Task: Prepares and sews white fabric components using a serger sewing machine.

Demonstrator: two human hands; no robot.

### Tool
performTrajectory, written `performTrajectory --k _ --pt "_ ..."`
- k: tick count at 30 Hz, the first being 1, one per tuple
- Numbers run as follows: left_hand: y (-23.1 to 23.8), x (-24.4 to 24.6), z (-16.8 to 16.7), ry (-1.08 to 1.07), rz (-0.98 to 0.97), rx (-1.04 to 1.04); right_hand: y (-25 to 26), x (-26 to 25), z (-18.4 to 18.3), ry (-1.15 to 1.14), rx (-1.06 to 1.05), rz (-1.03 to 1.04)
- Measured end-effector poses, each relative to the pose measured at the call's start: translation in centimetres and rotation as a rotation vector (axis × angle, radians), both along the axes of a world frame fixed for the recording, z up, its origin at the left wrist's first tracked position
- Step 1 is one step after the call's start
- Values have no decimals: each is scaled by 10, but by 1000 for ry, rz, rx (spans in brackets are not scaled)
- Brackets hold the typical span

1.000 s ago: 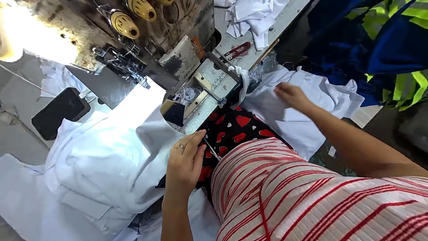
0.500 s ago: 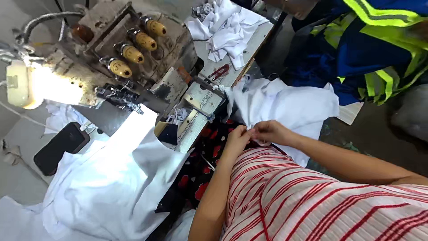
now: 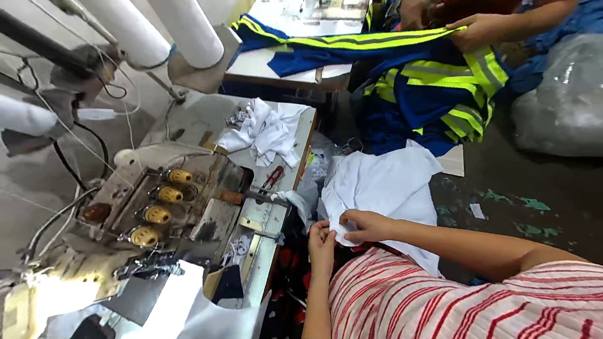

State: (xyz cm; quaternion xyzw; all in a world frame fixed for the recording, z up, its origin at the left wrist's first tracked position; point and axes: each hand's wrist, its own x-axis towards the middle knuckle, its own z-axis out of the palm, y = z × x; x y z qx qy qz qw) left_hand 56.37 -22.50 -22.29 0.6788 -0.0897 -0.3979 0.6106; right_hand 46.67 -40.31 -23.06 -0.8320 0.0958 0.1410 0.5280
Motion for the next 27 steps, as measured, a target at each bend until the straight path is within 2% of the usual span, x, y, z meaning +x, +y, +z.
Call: performTrajectory --k 3,6,9,10,12,14,18,21,23,25,27 --pt "4 -1 -4 -78 -55 17 -3 5 14 59 -182 145" --pt "7 0 -4 -57 -100 22 -2 3 18 -11 -198 180" --pt "6 0 -3 -30 -100 -1 2 2 1 -171 11 -81" --pt "5 -1 -3 -25 -96 -16 3 5 -1 -122 118 -200" --pt "5 -2 -2 -16 -105 -39 3 14 -3 117 280 -353" --pt "6 -3 -2 -37 -145 -32 5 21 -11 301 386 -371" --pt "10 -1 0 -71 -236 45 14 24 -16 350 453 -268" --pt "9 1 -1 -58 -252 52 8 20 -22 203 380 -365" --pt "9 1 0 -44 -256 42 -7 24 -32 49 193 -427" --pt "8 -1 1 -42 -264 32 -25 32 -42 89 60 -469" --pt "9 -1 0 -44 -264 42 -34 40 -55 236 14 -389"
